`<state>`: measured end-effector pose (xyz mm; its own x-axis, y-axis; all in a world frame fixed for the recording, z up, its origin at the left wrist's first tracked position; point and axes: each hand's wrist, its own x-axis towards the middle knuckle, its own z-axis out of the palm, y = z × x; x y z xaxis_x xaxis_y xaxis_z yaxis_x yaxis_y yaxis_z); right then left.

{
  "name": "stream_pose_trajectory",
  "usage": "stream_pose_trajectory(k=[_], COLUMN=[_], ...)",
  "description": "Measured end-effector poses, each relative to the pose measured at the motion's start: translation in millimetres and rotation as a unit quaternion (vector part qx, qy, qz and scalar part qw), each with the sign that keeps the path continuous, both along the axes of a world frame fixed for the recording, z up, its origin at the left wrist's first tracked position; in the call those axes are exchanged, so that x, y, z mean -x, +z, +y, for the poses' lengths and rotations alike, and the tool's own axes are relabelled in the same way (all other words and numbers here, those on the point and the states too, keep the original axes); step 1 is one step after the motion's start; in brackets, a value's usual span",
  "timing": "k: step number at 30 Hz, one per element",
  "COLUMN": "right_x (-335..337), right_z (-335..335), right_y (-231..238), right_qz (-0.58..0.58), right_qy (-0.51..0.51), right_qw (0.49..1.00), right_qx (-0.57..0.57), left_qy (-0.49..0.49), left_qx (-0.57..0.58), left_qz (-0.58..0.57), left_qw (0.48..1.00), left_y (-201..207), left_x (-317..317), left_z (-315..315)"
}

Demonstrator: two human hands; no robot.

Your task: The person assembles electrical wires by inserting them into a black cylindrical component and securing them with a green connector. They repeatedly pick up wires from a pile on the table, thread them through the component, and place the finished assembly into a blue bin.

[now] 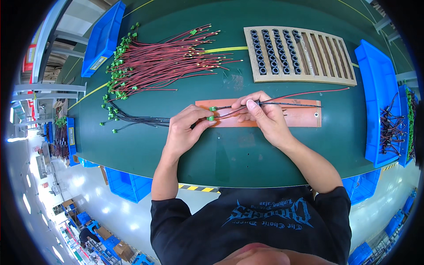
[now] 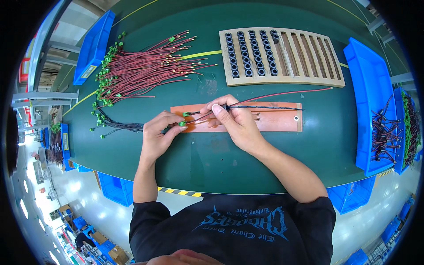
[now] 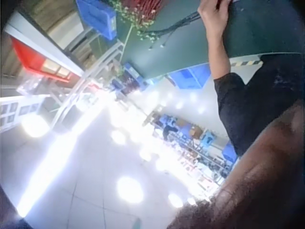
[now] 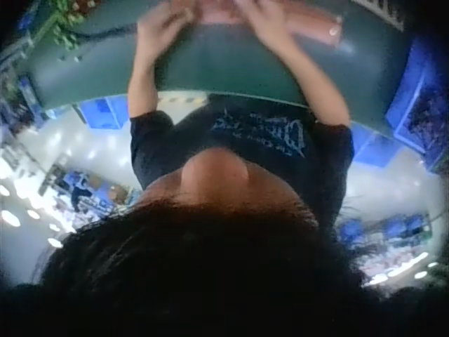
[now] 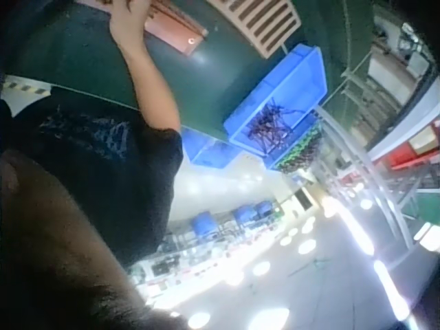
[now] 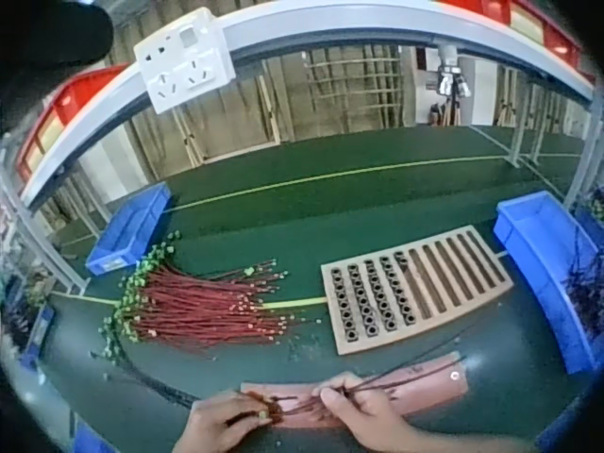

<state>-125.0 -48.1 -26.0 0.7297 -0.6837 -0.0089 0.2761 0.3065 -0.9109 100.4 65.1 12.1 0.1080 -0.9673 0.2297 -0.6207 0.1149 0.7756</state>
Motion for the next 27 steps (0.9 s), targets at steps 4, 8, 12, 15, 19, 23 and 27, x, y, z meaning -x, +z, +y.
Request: stream_pose_trajectory(k=[4, 8, 12, 15, 19, 23, 27], right_x=[-0.3, -0.7, 2.2, 3.5, 4.1, 3.4, 4.7], right_z=[0.9, 0.6, -2.7, -1.5, -5.3, -6.3, -6.1], right_y=[-1.0, -0.2, -1.1, 1.3, -6.8, 7.3, 9.0], right_qz=[-0.004, -0.002, 0.035, 0.017, -0.035, -0.073, 0.003], right_qy=[0.000, -0.007, -0.019, -0.027, -0.007, 0.007, -0.022], right_qw=[1.000, 1.000, 0.996, 0.999, 0.999, 0.994, 0.999], right_qx=[-0.006, 0.002, 0.080, 0.042, -0.034, -0.076, 0.035], left_qy=[0.015, 0.024, 0.011, 0.007, -0.001, -0.010, 0.015], left_qx=[0.024, 0.014, 0.038, 0.052, 0.052, 0.064, 0.049], left_qz=[-0.020, -0.024, -0.071, -0.093, -0.103, -0.161, -0.160], left_qw=[0.999, 0.999, 0.997, 0.994, 0.993, 0.985, 0.986], left_y=[-4.6, -4.9, -0.4, 2.6, 3.6, -3.0, -0.7], left_x=[1.6, 3.3, 3.9, 5.4, 7.2, 9.9, 12.1], left_z=[-1.1, -2.5, -2.9, -5.0, -5.2, -4.1, -4.5])
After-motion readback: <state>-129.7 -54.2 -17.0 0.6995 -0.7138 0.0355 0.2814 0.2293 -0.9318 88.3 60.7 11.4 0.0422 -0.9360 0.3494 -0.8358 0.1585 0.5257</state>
